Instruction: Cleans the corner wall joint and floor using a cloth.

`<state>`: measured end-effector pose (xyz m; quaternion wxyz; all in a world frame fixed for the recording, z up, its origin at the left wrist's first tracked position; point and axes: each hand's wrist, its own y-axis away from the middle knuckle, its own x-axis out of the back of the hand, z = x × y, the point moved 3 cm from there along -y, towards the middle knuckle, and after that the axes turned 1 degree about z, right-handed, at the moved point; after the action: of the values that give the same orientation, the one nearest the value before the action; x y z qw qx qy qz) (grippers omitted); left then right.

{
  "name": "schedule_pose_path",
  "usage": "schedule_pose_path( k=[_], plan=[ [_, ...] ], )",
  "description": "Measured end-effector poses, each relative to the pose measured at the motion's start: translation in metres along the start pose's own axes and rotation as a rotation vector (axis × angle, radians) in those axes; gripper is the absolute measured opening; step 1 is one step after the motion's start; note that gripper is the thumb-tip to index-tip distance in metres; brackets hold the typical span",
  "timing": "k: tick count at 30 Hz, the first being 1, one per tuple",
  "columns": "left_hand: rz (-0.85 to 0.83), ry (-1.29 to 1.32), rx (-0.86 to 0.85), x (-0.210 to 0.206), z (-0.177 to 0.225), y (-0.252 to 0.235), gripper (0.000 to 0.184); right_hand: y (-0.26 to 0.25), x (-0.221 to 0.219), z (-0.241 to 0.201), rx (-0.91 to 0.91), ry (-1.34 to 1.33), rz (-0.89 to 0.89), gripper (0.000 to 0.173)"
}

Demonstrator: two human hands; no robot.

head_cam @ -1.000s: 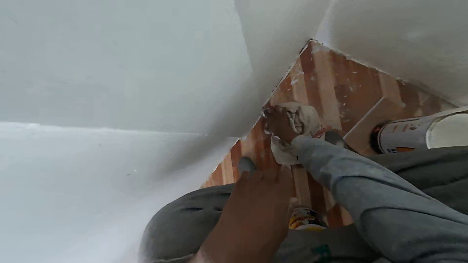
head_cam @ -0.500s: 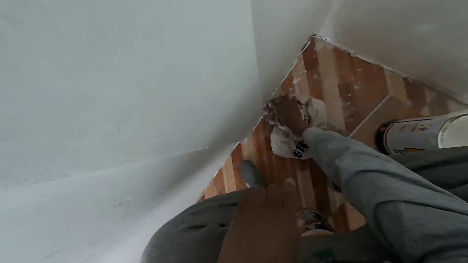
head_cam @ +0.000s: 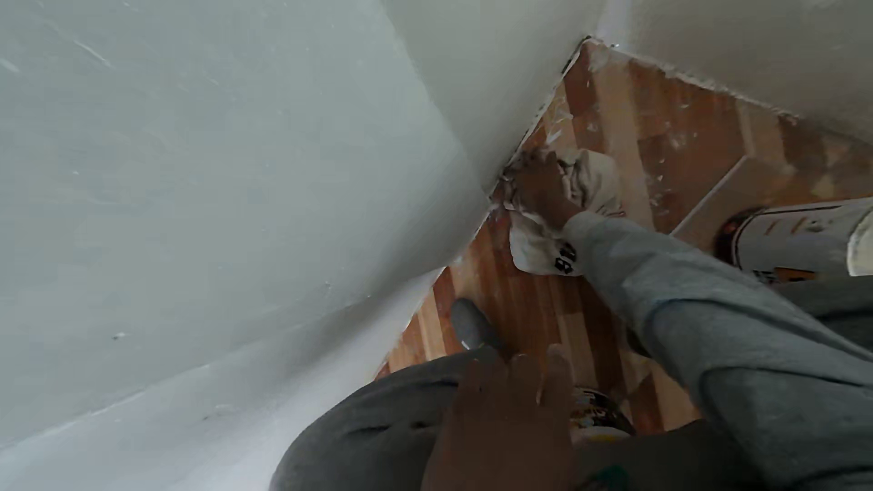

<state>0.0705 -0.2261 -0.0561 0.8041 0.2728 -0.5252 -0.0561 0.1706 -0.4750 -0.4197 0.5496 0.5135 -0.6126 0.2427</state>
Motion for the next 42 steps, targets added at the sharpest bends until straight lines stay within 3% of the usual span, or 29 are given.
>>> schedule_pose_path(
  k=[5,12,17,21,24,26,31,33,37,42],
  plan=[
    [0.024,-0.018,-0.047,0.003,0.005,-0.002,0.051,0.053,-0.032,-0.043,0.193,-0.044,0.003,0.062],
    [0.033,-0.024,-0.001,-0.002,0.001,0.005,0.053,-0.002,-0.005,-0.005,-0.124,-0.002,-0.015,0.072],
    [0.043,-0.027,-0.030,0.004,0.001,-0.002,0.053,0.015,-0.014,-0.014,0.039,0.046,-0.048,0.068],
    [0.031,-0.011,-0.041,-0.002,0.004,0.001,0.052,0.000,-0.009,-0.002,-0.126,-0.033,-0.003,0.068],
    [0.022,-0.009,-0.003,-0.002,-0.002,0.004,0.052,0.000,-0.012,-0.009,-0.111,0.026,0.013,0.077],
    [0.037,-0.023,0.008,-0.003,-0.004,0.003,0.053,0.000,-0.009,-0.004,-0.051,0.037,0.012,0.071],
    [0.025,-0.002,-0.034,-0.005,0.002,0.003,0.052,-0.026,-0.008,0.009,-0.186,0.047,0.018,0.070],
    [0.012,0.006,-0.034,-0.003,0.001,0.003,0.051,-0.017,-0.007,-0.003,-0.147,0.041,0.000,0.064],
    [0.028,-0.001,-0.029,-0.002,0.003,-0.001,0.052,-0.005,-0.005,0.002,-0.058,0.094,-0.069,0.068],
    [-0.050,0.043,-0.005,-0.005,0.003,0.002,0.051,-0.047,0.012,0.017,-0.219,0.064,0.015,0.060]
  ],
)
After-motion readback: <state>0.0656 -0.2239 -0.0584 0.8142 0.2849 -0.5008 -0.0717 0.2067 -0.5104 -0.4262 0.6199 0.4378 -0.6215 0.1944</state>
